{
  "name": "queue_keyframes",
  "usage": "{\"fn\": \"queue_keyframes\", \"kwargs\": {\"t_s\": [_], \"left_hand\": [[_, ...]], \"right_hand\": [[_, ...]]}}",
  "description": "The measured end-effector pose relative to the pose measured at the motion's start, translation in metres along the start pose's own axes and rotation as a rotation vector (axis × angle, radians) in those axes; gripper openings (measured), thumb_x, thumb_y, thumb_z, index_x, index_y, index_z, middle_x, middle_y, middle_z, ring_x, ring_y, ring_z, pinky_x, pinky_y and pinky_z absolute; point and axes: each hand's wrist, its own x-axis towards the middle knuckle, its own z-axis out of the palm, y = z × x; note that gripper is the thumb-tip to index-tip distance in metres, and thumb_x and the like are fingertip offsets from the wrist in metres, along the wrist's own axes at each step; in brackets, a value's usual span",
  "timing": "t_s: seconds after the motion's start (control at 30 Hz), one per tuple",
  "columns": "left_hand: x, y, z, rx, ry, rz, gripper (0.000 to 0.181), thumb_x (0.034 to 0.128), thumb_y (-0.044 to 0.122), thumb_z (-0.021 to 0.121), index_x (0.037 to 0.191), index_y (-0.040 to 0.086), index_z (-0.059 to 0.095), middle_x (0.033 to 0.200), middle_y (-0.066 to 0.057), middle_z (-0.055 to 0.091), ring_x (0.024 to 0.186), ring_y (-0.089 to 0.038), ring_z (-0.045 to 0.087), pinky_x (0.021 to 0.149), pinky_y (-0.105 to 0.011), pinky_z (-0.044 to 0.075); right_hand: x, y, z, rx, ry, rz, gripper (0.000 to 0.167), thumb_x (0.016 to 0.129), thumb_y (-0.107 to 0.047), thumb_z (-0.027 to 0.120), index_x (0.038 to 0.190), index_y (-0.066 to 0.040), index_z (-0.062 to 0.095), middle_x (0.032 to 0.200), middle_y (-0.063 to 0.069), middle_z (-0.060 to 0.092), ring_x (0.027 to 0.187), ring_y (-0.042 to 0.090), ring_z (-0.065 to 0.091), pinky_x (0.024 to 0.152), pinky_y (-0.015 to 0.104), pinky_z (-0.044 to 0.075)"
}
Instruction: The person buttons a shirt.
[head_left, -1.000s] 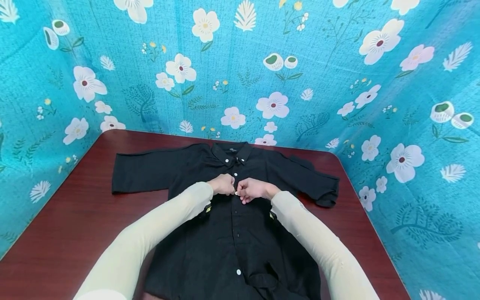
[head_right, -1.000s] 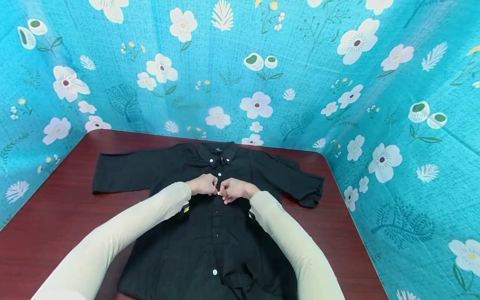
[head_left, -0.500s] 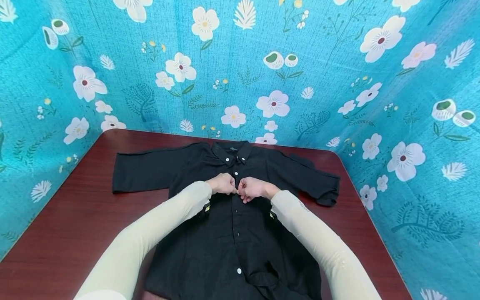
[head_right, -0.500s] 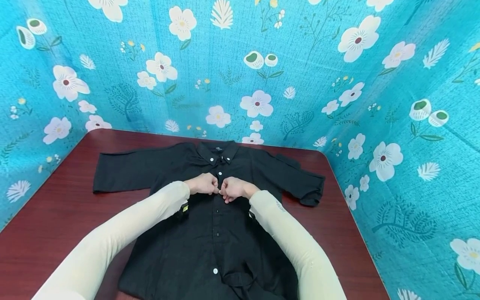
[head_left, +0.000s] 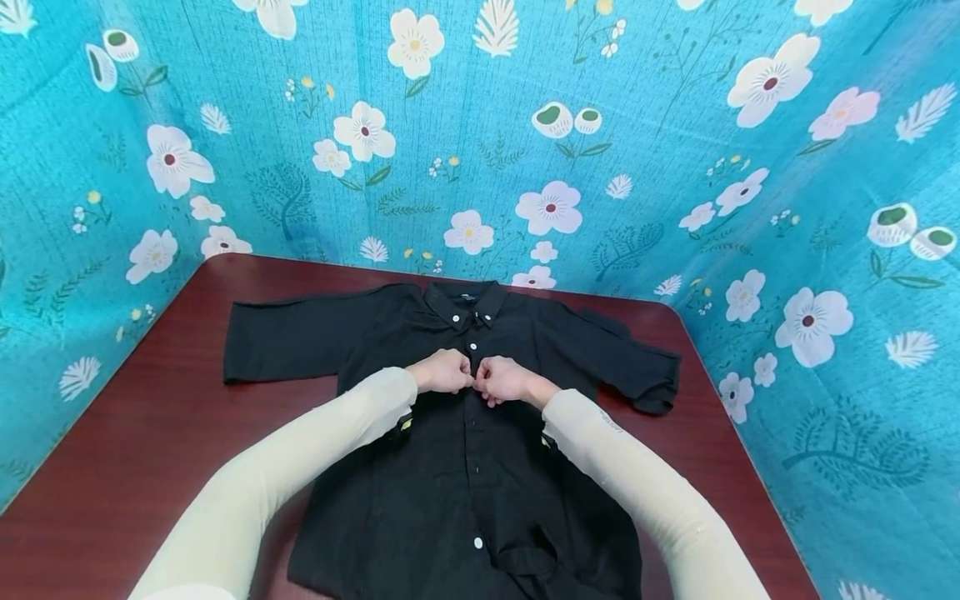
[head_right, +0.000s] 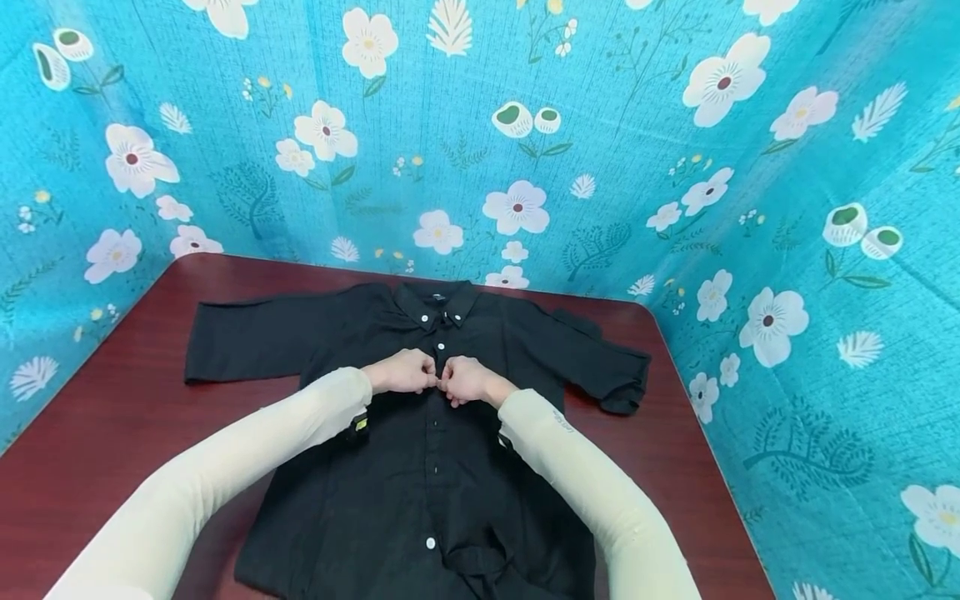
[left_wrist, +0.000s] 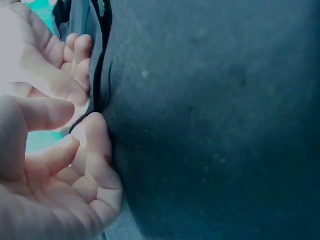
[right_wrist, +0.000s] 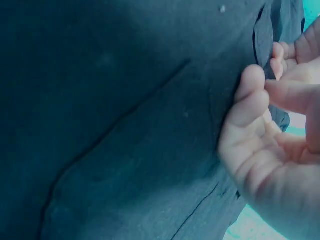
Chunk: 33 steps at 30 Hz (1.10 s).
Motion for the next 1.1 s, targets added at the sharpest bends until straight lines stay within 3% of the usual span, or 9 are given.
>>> {"fn": "queue_keyframes", "kwargs": {"t_s": [0.17, 0.53, 0.73, 0.93, 1.1], "left_hand": [[-0.008, 0.0, 0.0, 0.013, -0.002, 0.003, 0.019, 0.0885, 0.019, 0.062, 0.074, 0.008, 0.065, 0.059, 0.002, 0.058, 0.055, -0.01, 0.055, 0.053, -0.022, 0.041], [-0.019, 0.003, 0.007, 0.016, -0.001, -0.019, 0.021, 0.087, 0.017, 0.063, 0.068, 0.009, 0.063, 0.055, 0.003, 0.056, 0.052, -0.011, 0.057, 0.052, -0.023, 0.041], [-0.025, 0.006, 0.014, -0.062, -0.039, -0.04, 0.023, 0.0861, 0.014, 0.061, 0.063, 0.01, 0.057, 0.059, 0.002, 0.059, 0.054, -0.01, 0.058, 0.05, -0.022, 0.041], [-0.029, 0.006, 0.02, -0.168, -0.082, -0.026, 0.017, 0.0871, 0.009, 0.055, 0.071, 0.005, 0.061, 0.065, -0.001, 0.061, 0.055, -0.011, 0.059, 0.048, -0.022, 0.041], [-0.028, 0.004, 0.023, -0.261, -0.102, -0.03, 0.017, 0.0853, 0.004, 0.049, 0.075, 0.001, 0.063, 0.066, -0.002, 0.059, 0.055, -0.011, 0.057, 0.048, -0.021, 0.04]], "right_hand": [[-0.005, -0.003, 0.003, -0.06, 0.029, 0.031, 0.013, 0.092, -0.014, 0.058, 0.081, -0.007, 0.056, 0.064, 0.005, 0.061, 0.053, 0.014, 0.062, 0.05, 0.026, 0.049], [-0.015, -0.002, 0.005, -0.107, 0.013, 0.009, 0.019, 0.09, -0.015, 0.061, 0.072, -0.009, 0.058, 0.059, 0.001, 0.059, 0.05, 0.013, 0.061, 0.048, 0.025, 0.047], [-0.023, -0.006, 0.009, -0.1, -0.025, -0.003, 0.022, 0.092, -0.015, 0.058, 0.072, -0.007, 0.062, 0.059, 0.0, 0.06, 0.051, 0.014, 0.062, 0.047, 0.024, 0.046], [-0.028, -0.008, 0.012, -0.085, -0.058, -0.006, 0.02, 0.09, -0.012, 0.055, 0.073, -0.006, 0.064, 0.061, 0.001, 0.06, 0.051, 0.014, 0.061, 0.048, 0.024, 0.047], [-0.03, -0.009, 0.013, -0.091, -0.097, 0.012, 0.022, 0.091, -0.018, 0.053, 0.076, -0.007, 0.064, 0.063, 0.002, 0.062, 0.053, 0.014, 0.061, 0.048, 0.025, 0.047]]}}
